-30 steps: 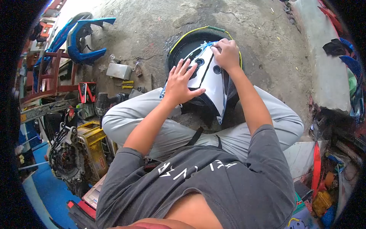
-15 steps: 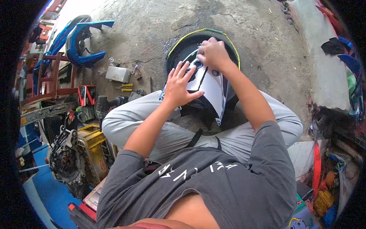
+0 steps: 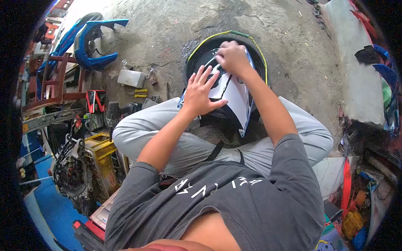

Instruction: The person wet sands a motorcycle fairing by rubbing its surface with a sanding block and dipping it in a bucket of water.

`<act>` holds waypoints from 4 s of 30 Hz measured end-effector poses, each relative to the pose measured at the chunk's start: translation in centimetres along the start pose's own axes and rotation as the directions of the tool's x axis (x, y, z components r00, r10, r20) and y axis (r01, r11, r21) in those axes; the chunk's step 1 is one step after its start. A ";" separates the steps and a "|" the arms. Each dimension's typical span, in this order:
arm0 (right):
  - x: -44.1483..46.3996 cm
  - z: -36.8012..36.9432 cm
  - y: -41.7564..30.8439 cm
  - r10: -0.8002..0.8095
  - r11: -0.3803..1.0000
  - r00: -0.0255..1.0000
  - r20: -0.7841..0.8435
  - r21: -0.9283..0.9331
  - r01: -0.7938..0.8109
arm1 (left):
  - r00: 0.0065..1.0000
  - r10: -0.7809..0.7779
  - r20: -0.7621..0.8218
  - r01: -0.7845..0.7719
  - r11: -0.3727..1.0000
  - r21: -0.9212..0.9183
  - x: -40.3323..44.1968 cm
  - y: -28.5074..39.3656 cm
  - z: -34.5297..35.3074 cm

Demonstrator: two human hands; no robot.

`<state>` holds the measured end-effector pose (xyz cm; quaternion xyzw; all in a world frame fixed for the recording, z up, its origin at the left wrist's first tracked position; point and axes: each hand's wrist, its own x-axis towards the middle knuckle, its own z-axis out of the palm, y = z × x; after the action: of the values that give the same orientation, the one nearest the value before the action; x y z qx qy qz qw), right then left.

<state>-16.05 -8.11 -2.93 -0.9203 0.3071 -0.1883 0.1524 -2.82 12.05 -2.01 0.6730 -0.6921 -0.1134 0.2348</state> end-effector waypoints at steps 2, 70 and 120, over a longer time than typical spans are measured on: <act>0.6 -0.8 -0.3 -0.002 1.000 0.992 0.125 0.006 0.001 | 1.000 0.004 -0.003 -0.004 1.000 0.000 0.0 0.1 0.1; -0.4 -1.6 1.8 0.128 0.992 0.980 -0.154 0.015 -0.128 | 0.996 0.037 -0.075 -0.037 0.999 0.010 -0.1 0.4 0.2; 0.0 0.0 -0.1 -0.044 0.999 0.997 0.062 -0.014 0.045 | 0.995 0.032 -0.096 -0.032 0.999 0.007 0.1 0.6 0.2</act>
<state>-16.01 -8.01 -2.86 -0.9334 0.2834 -0.1609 0.1505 -3.41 11.96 -1.92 0.6671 -0.6911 -0.0755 0.2677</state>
